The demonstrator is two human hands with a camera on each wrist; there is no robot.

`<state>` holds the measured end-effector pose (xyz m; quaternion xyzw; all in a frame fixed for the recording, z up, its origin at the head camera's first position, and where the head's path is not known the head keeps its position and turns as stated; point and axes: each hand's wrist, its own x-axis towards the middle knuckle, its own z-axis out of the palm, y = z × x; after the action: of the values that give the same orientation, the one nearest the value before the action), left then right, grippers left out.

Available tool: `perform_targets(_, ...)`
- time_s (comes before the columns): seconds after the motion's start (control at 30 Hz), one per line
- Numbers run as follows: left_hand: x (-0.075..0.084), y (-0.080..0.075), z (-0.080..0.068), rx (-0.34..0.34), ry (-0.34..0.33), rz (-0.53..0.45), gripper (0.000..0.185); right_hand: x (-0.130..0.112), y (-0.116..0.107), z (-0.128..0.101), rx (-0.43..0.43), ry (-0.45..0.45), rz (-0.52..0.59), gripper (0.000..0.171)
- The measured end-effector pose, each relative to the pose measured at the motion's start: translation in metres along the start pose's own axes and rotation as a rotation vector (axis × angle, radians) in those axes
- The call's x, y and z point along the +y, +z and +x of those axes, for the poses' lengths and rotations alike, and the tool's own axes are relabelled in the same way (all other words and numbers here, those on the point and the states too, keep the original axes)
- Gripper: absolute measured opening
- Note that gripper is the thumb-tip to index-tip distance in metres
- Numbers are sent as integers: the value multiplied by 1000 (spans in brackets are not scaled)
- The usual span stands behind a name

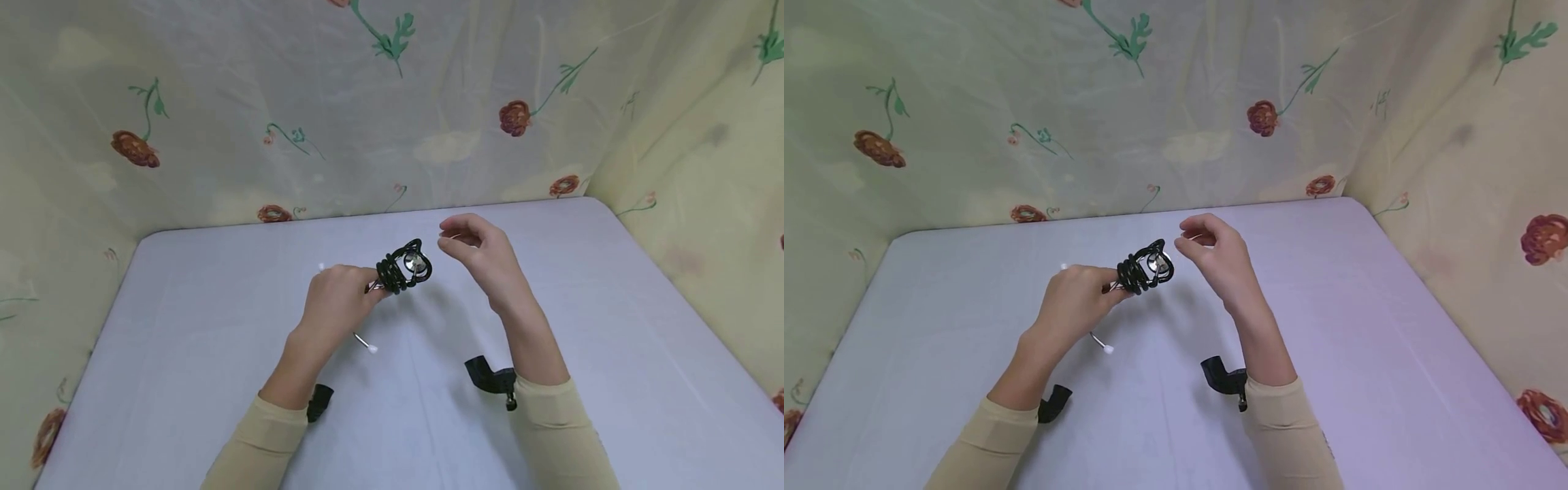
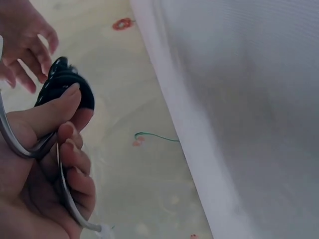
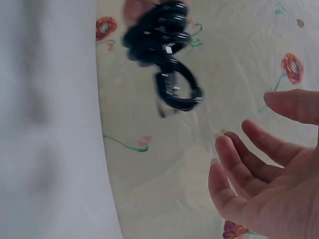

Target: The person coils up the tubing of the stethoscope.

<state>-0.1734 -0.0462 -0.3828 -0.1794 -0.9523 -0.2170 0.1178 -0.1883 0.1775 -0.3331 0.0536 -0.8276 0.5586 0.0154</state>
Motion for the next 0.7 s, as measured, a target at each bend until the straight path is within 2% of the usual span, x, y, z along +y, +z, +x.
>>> perform_targets(0.13, -8, 4, 0, -107, -4, 21, 15, 0, -4, 0, -27, -1, -21, 32)
perform_targets(0.27, -16, 11, 0, -180, -18, 35, 15, 0, -3, 1, -57, -1, -40, 32)
perform_targets(0.5, -24, 21, -1, -251, 0, 37, 14, -1, 0, 1, -119, 10, -72, 29)
perform_targets(0.7, -27, 24, -3, -319, -29, 22, 13, 1, 1, 0, -179, 8, -129, 28)
